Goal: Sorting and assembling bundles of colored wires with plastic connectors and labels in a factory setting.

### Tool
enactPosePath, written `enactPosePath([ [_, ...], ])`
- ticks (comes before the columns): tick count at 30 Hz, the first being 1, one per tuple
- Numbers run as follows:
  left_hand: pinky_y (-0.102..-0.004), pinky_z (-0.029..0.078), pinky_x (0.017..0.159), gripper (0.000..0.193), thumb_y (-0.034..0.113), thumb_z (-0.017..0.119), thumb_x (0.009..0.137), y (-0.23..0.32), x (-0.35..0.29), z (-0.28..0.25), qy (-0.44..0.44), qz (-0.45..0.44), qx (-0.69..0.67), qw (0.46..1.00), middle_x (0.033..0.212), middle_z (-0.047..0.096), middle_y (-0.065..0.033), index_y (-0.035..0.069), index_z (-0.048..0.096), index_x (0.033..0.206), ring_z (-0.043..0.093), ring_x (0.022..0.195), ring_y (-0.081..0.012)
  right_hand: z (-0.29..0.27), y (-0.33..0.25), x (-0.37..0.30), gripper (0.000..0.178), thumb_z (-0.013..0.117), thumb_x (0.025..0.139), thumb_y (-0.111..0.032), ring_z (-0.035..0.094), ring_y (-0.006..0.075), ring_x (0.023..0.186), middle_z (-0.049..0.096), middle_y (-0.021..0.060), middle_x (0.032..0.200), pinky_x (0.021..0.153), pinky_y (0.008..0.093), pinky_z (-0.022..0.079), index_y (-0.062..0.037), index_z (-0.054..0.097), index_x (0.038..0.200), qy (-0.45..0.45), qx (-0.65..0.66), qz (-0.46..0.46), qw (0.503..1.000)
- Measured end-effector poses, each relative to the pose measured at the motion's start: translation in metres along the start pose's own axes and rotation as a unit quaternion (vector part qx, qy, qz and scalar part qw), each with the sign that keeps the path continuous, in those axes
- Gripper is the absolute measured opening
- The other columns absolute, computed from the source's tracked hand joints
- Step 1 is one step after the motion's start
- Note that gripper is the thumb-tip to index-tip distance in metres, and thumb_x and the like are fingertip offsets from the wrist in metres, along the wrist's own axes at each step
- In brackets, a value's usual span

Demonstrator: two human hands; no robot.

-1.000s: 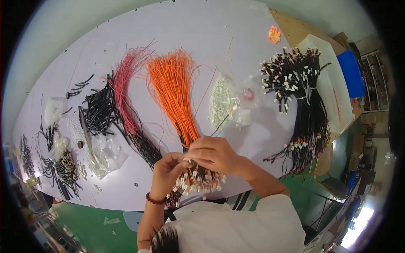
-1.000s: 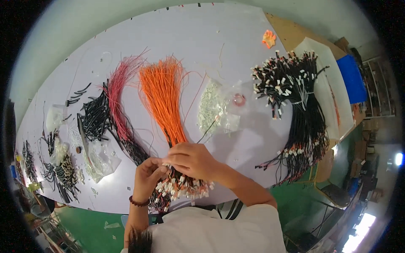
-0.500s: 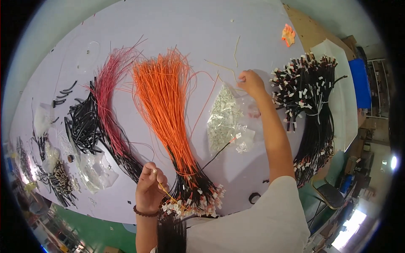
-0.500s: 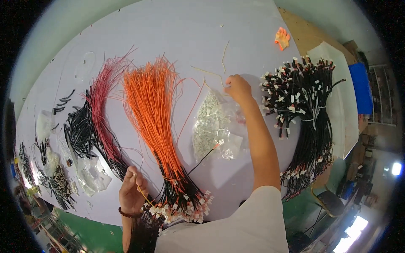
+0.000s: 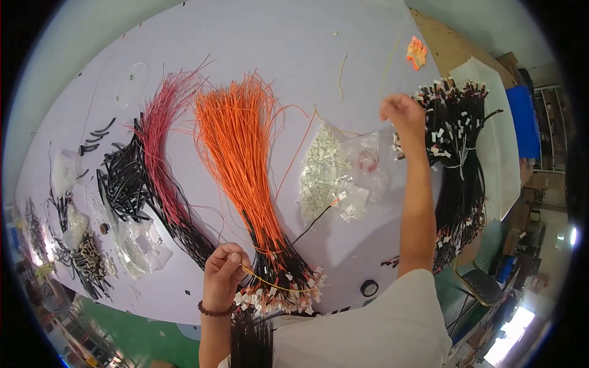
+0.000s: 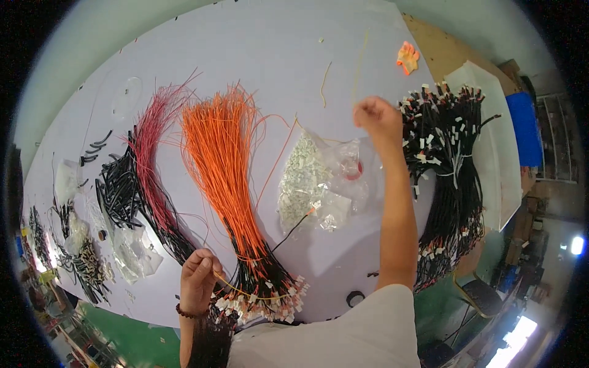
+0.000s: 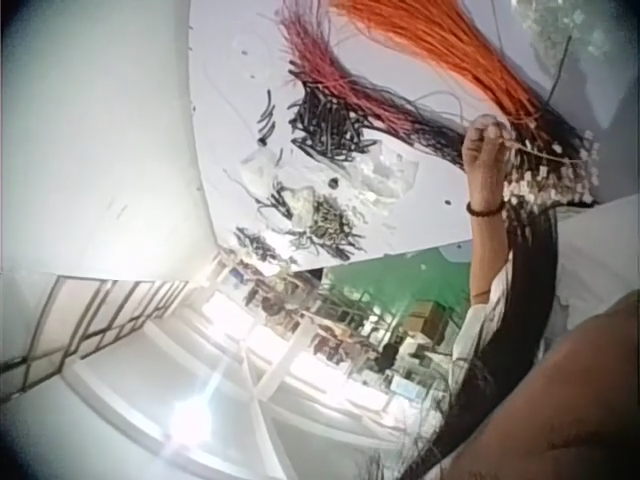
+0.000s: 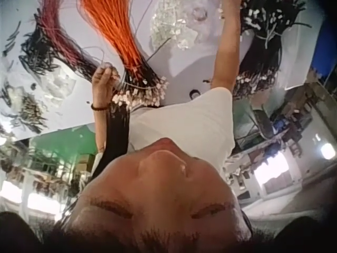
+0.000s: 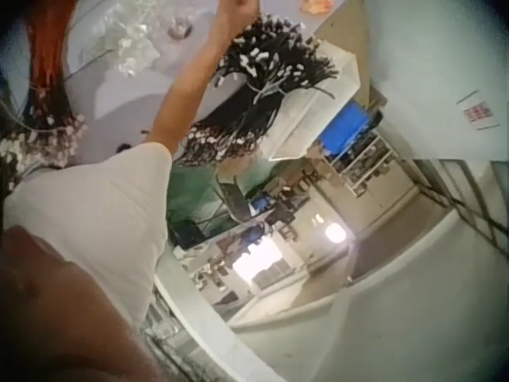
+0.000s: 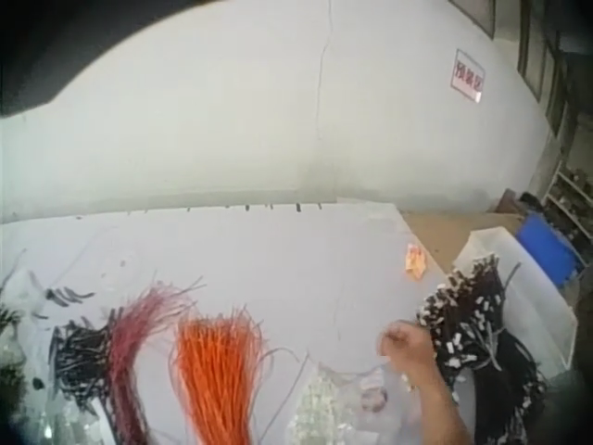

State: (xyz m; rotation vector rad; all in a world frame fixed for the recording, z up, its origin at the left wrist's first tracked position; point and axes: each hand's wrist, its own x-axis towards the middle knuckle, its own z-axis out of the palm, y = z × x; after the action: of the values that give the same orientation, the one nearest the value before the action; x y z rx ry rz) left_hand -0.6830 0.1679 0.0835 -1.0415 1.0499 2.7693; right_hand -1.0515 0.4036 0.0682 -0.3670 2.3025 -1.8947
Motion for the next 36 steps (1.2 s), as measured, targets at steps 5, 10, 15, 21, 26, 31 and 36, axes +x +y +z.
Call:
enactPosePath([
  [5, -0.0194, 0.043, 0.066, 0.026, 0.000, 0.051, 0.089, -0.001, -0.027, 0.024, 0.004, 0.088, 0.257, 0.962, 0.079, 0.059, -0.0034, -0.002, 0.054, 0.115, 0.053, 0.071, -0.0077, 0.032, -0.071, -0.124, 0.011, 0.064, 0.069, 0.002, 0.055, 0.0076, 0.065, 0.061, 0.0016, 0.073, 0.063, 0.0228, 0.046, -0.0024, 0.061, 0.078, -0.260, -0.136, -0.084, 0.952],
  [10, -0.0280, 0.047, 0.063, 0.042, 0.001, 0.061, 0.080, 0.011, -0.063, 0.062, -0.065, 0.226, 0.515, 0.824, 0.077, 0.061, -0.0133, 0.004, 0.054, 0.121, 0.060, 0.069, -0.0201, 0.077, -0.114, -0.222, 0.018, 0.069, 0.061, -0.001, 0.059, 0.0197, 0.062, 0.058, 0.0036, 0.069, 0.056, 0.0281, 0.048, -0.0056, 0.055, 0.071, -0.317, -0.209, -0.268, 0.885],
  [15, -0.0337, 0.047, 0.059, 0.017, 0.004, 0.063, 0.079, 0.007, -0.106, 0.055, -0.109, 0.311, 0.512, 0.793, 0.077, 0.061, -0.0150, 0.000, 0.061, 0.095, 0.059, 0.068, -0.0302, 0.094, -0.161, -0.266, 0.022, 0.071, 0.060, 0.003, 0.058, 0.0204, 0.059, 0.060, 0.0042, 0.071, 0.053, 0.0277, 0.047, -0.0070, 0.059, 0.076, -0.265, -0.087, -0.318, 0.906],
  [21, -0.0315, 0.047, 0.056, 0.021, 0.003, 0.065, 0.074, 0.014, -0.159, 0.035, -0.020, 0.526, 0.523, 0.670, 0.074, 0.061, -0.0086, 0.005, 0.063, 0.095, 0.058, 0.063, -0.0237, 0.113, -0.186, -0.340, 0.020, 0.068, 0.068, 0.009, 0.057, 0.0145, 0.075, 0.060, 0.0097, 0.086, 0.068, 0.0253, 0.047, 0.0028, 0.062, 0.087, -0.251, 0.119, -0.096, 0.956],
  [26, -0.0310, 0.045, 0.054, 0.026, 0.000, 0.065, 0.069, 0.015, -0.200, 0.011, -0.008, 0.599, 0.509, 0.619, 0.071, 0.059, -0.0061, 0.005, 0.063, 0.094, 0.057, 0.062, -0.0220, 0.140, -0.199, -0.393, 0.020, 0.071, 0.069, 0.009, 0.054, 0.0109, 0.072, 0.059, 0.0091, 0.088, 0.060, 0.0222, 0.044, 0.0033, 0.065, 0.087, -0.197, 0.172, -0.152, 0.953],
  [31, -0.0305, 0.045, 0.054, 0.028, -0.003, 0.065, 0.067, 0.015, -0.233, -0.008, 0.017, 0.622, 0.498, 0.604, 0.069, 0.059, -0.0061, 0.005, 0.065, 0.094, 0.057, 0.061, -0.0215, 0.159, -0.211, -0.428, 0.021, 0.070, 0.067, 0.012, 0.053, 0.0115, 0.072, 0.057, 0.0093, 0.088, 0.060, 0.0207, 0.041, 0.0027, 0.066, 0.086, -0.178, 0.162, -0.188, 0.952],
  [36, -0.0315, 0.046, 0.054, 0.027, 0.000, 0.066, 0.071, 0.015, -0.252, -0.025, 0.021, 0.623, 0.464, 0.630, 0.071, 0.058, -0.0071, 0.005, 0.064, 0.098, 0.057, 0.062, -0.0226, 0.156, -0.208, -0.450, 0.007, 0.064, 0.079, 0.000, 0.053, 0.0146, 0.071, 0.056, 0.0105, 0.093, 0.063, 0.0257, 0.043, 0.0018, 0.063, 0.086, -0.095, 0.114, -0.221, 0.964],
])
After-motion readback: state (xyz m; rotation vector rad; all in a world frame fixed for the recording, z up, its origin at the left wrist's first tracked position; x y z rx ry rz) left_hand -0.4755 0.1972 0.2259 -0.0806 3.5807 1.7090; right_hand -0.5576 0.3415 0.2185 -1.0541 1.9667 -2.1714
